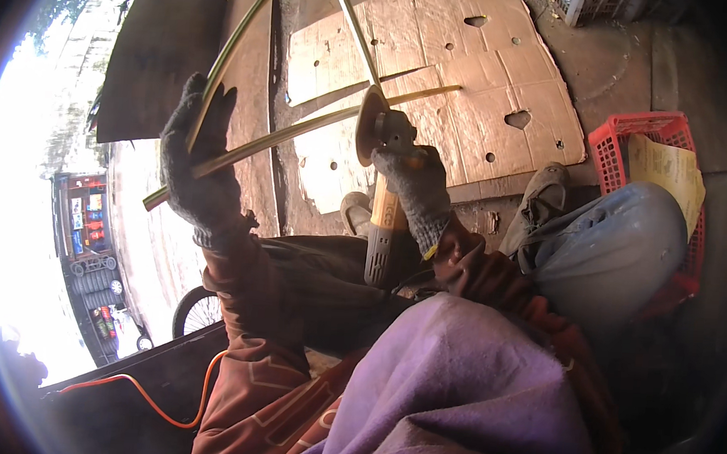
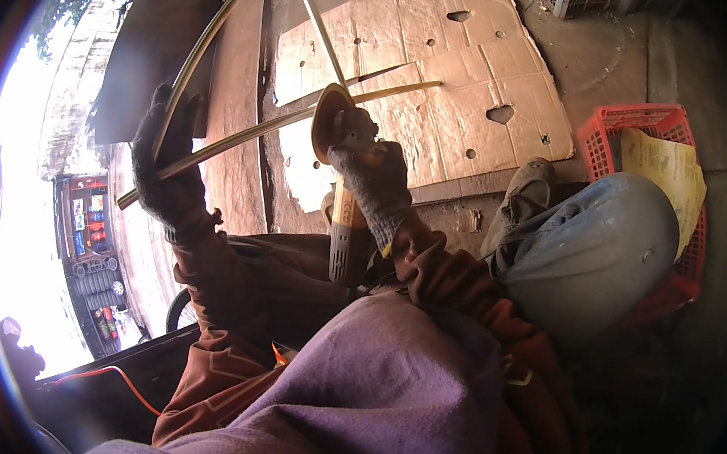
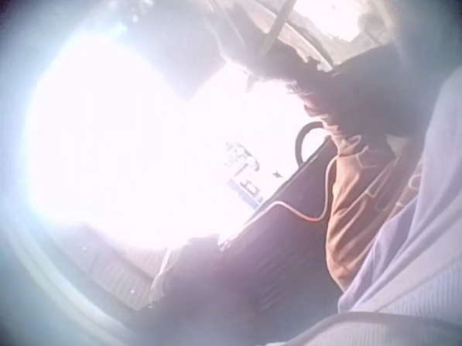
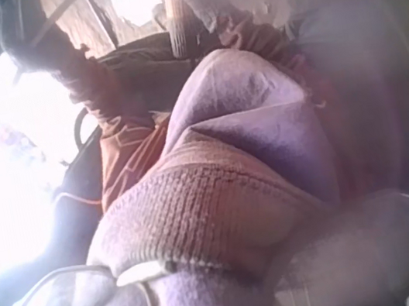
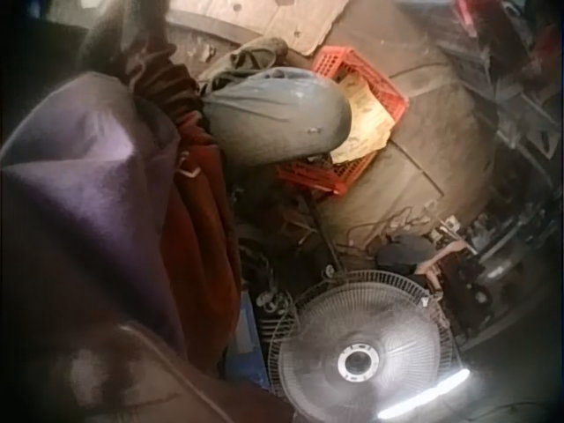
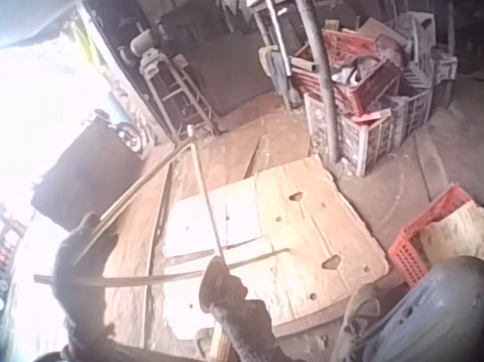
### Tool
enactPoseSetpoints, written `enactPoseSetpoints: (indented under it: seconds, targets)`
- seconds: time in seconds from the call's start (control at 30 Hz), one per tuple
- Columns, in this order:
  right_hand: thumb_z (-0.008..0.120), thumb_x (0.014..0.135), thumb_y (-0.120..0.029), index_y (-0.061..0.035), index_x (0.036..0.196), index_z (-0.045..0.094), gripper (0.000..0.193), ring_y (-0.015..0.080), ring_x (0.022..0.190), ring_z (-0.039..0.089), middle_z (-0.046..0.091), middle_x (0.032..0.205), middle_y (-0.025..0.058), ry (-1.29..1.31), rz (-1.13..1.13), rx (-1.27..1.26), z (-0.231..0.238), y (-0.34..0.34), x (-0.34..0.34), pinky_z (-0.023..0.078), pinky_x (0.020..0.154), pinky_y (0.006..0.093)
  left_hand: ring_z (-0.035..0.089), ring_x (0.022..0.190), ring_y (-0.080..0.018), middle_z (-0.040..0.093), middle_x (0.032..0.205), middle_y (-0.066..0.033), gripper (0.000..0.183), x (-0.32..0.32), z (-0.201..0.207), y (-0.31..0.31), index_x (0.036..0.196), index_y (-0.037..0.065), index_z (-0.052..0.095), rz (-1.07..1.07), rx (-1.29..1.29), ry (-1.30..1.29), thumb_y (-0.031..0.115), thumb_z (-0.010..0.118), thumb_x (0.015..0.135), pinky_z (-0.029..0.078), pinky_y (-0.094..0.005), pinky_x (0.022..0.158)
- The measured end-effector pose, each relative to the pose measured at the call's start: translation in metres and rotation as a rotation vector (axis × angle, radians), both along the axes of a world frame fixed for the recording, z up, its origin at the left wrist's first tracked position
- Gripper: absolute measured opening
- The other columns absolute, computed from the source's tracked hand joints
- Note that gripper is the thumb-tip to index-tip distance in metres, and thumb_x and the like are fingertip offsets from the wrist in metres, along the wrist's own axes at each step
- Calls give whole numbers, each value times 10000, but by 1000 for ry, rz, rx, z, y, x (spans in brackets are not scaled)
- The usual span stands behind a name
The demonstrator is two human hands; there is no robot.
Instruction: The person uses an angle grinder to sand and polish the joints and surfaces of a gold-colored metal frame while sitting on the ground.
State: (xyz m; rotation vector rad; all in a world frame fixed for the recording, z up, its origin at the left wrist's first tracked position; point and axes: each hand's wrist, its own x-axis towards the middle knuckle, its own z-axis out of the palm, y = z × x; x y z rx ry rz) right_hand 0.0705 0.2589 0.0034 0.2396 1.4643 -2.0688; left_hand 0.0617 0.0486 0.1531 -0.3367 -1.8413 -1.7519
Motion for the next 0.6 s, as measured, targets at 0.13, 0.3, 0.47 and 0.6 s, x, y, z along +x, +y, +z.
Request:
enactPoseSetpoints:
  seconds: [0.13, 0.3, 0.47, 0.6]
  targets:
    - [825, 759, -190, 22, 1044, 579, 432, 126, 848, 658, 676, 947, 112, -11, -221, -383, -9, -42, 19, 561, 700, 286, 487, 1314, -497, 488, 1393, -359, 341, 4, -7, -4, 1270, -92, 553, 80, -75, -33, 141, 438, 1049, 479, -642, 1061]
    - [802, 794, -140, 28, 1128, 581, 435, 161, 897, 665, 680, 1026, 107, 135, -277, -341, 2, -36, 16, 558, 748, 292, 523, 1280, -494, 503, 1367, -374, 357, 0, -8, -3, 1250, -105, 561, 251, -206, -25, 162, 440, 1045, 485, -629, 1060]
    - [695, 851, -167, -10, 1135, 602, 338, 147, 799, 692, 695, 1007, 82, -66, -235, -401, -31, -28, 13, 550, 765, 330, 536, 1289, -431, 552, 1331, -310, 390, 9, -14, -8, 1186, -117, 538, 300, -335, -39, 220, 368, 1088, 577, -538, 988]
    - [552, 932, -295, -10, 1319, 486, 485, 225, 1172, 564, 587, 1202, 124, -171, -219, -744, -51, -57, 26, 456, 1032, 368, 532, 1287, -445, 547, 1320, -321, 385, 6, -13, -14, 1198, -120, 527, 219, -72, -71, 216, 374, 1092, 583, -530, 981]
